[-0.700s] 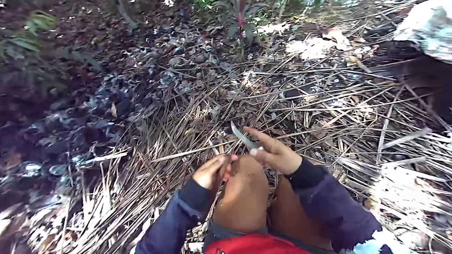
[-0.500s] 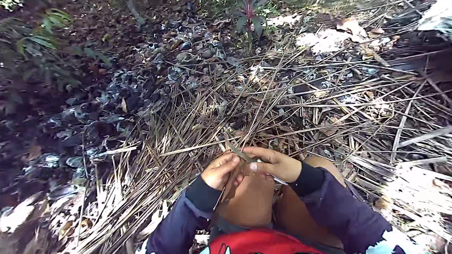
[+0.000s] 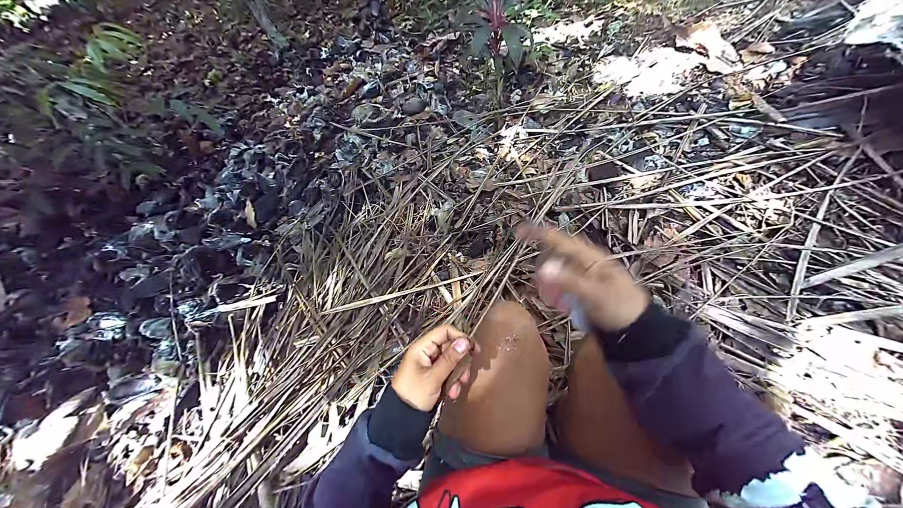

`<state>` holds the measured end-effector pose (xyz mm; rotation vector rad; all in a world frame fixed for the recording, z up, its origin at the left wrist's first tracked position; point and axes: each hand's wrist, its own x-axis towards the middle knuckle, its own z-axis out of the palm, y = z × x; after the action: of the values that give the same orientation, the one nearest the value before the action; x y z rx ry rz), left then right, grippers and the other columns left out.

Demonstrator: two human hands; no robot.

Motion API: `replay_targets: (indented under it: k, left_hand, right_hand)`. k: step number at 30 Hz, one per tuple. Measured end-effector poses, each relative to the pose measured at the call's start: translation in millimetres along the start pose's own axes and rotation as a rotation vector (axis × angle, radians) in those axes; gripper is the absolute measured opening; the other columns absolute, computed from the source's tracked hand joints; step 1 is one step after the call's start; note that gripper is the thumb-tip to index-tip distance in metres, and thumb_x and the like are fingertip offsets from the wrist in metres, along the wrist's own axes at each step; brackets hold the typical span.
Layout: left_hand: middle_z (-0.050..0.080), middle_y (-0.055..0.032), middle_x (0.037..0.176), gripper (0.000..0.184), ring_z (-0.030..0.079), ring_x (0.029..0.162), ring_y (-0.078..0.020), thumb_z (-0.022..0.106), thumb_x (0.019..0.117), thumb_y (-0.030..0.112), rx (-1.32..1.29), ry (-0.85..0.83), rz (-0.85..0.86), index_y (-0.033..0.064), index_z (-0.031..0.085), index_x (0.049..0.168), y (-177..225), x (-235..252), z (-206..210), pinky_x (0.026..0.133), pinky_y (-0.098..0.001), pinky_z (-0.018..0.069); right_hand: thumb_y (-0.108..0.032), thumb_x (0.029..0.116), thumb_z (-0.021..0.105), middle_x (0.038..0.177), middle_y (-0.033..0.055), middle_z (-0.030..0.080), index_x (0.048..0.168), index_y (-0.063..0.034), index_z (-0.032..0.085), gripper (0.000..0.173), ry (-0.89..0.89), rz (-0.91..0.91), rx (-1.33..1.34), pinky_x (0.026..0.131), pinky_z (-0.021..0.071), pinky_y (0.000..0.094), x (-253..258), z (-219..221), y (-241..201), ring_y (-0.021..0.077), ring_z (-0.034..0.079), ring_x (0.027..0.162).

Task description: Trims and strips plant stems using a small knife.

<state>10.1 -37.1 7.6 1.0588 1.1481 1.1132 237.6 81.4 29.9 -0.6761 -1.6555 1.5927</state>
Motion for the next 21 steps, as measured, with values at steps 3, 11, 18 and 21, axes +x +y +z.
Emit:
replay_targets:
  k: [3, 11, 18, 21]
  left_hand:
    - [0.067, 0.0118, 0.072, 0.017, 0.057, 0.050, 0.0053, 0.046, 0.1013, 0.004, 0.034, 0.004, 0.049, 0.0091, 0.063, 0.102, 3, 9, -1, 0.046, -0.0113, 0.0481]
    - [0.067, 0.0157, 0.070, 0.011, 0.053, 0.049, 0.0091, 0.066, 0.0969, 0.036, 0.104, -0.074, -0.057, 0.0276, 0.070, 0.091, -42, -25, -75, 0.044, -0.0088, 0.0419]
    - [0.056, 0.0148, 0.057, 0.016, 0.048, 0.043, 0.0056, 0.056, 0.1002, 0.028, -0.119, -0.275, -0.262, 0.0228, 0.069, 0.092, -31, -5, -61, 0.041, -0.0113, 0.0389]
    - [0.057, 0.0129, 0.061, 0.012, 0.052, 0.045, 0.0041, 0.066, 0.0974, 0.034, -0.436, -0.621, -0.370, 0.0224, 0.070, 0.097, -32, 11, -62, 0.041, -0.0116, 0.0408]
  right_hand:
    - [-0.019, 0.1000, 0.054, 0.080, -0.0039, 0.061, 0.140, 0.0026, 0.053, 0.046, -0.291, 0.151, 0.025, 0.056, 0.0435, 0.0160, -11, 36, 22, -0.0030, 0.050, 0.060]
    - [-0.030, 0.1037, 0.047, 0.065, -0.0208, 0.051, 0.138, -0.0192, 0.050, 0.036, 0.161, -0.317, -0.060, 0.052, 0.0450, 0.0156, 28, -123, -53, -0.0049, 0.049, 0.052]
    - [-0.033, 0.0976, 0.056, 0.064, -0.0096, 0.055, 0.139, -0.0128, 0.053, 0.046, -0.006, -0.002, 0.045, 0.050, 0.0449, 0.0175, 4, -26, -10, -0.0023, 0.049, 0.050]
    - [-0.020, 0.1012, 0.053, 0.079, -0.0012, 0.061, 0.143, -0.0028, 0.053, 0.045, -0.382, 0.250, 0.037, 0.056, 0.0436, 0.0190, -14, 37, 21, 0.0001, 0.050, 0.059]
